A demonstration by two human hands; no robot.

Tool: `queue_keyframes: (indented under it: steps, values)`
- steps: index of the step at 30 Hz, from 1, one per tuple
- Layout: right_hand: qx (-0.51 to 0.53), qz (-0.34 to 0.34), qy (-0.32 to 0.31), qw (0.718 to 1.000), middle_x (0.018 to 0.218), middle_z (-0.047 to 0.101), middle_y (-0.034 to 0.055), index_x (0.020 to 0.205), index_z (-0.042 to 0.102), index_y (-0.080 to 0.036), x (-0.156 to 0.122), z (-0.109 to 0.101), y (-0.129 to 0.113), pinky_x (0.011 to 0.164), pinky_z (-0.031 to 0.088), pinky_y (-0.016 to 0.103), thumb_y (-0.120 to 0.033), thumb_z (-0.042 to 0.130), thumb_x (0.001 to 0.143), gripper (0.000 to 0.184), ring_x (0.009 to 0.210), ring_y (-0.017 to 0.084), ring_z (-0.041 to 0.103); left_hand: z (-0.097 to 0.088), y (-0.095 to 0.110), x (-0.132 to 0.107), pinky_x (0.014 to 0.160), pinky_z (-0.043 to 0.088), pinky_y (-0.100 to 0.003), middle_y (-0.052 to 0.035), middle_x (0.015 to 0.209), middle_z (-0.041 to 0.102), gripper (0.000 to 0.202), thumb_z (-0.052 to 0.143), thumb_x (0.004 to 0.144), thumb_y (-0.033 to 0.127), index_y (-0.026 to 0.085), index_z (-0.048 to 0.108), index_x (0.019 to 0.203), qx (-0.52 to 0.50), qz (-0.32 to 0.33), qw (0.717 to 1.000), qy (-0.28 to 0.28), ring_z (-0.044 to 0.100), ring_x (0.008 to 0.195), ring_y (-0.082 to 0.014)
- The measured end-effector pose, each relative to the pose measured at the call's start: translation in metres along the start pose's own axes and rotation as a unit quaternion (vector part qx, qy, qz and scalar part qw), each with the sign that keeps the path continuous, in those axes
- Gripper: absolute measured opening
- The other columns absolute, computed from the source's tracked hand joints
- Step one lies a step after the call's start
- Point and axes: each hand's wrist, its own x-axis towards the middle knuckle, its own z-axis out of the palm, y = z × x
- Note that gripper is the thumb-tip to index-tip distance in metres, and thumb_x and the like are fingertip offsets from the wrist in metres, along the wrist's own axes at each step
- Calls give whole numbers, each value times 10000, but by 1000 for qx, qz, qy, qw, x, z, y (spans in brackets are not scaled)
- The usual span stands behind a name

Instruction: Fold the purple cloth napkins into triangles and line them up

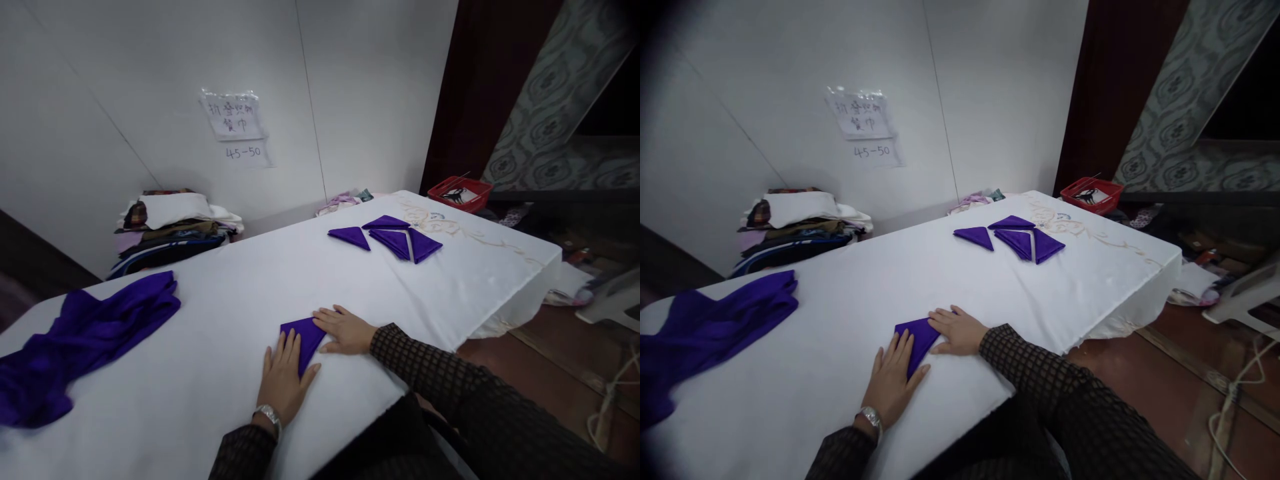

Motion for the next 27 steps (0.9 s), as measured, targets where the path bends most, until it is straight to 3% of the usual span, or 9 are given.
queue_keyframes:
  steps: [13, 20, 23, 27]
  values:
    - [-13, 1, -8, 1000, 1535, 207, 132, 1482, 223, -142, 0, 3, 3, 1137, 82, 456, -599, 371, 909, 749, 1415, 233, 156, 2, -5, -53, 1109, 209, -525, -149, 1492, 319, 741, 339, 870, 582, 111, 310, 1441, 9, 5, 1000, -6, 254, 1392, -286]
    - [-15, 6, -11, 1000, 1533, 207, 142, 1478, 239, -129, 0, 2, 2, 1137, 77, 447, -626, 355, 900, 770, 1415, 232, 154, 4, -13, -87, 1110, 233, -498, -108, 1465, 386, 671, 389, 865, 536, 161, 371, 1420, 10, 25, 1000, -1, 297, 1375, -277]
    - [-13, 5, -12, 1000, 1533, 204, 145, 1479, 233, -126, 0, 3, 3, 1137, 77, 447, -625, 352, 902, 772, 1416, 234, 149, -8, -16, -81, 1105, 246, -498, -84, 1463, 396, 569, 370, 890, 474, 189, 443, 1377, -16, 9, 1000, -12, 253, 1394, -272]
    - [-12, 11, -12, 1000, 1539, 196, 127, 1485, 219, -156, 1, 5, 4, 1139, 66, 442, -626, 365, 897, 767, 1417, 229, 144, -32, -4, -40, 1116, 207, -512, -107, 1515, 288, 582, 333, 914, 458, 155, 385, 1409, -50, -12, 998, 20, 163, 1421, -271]
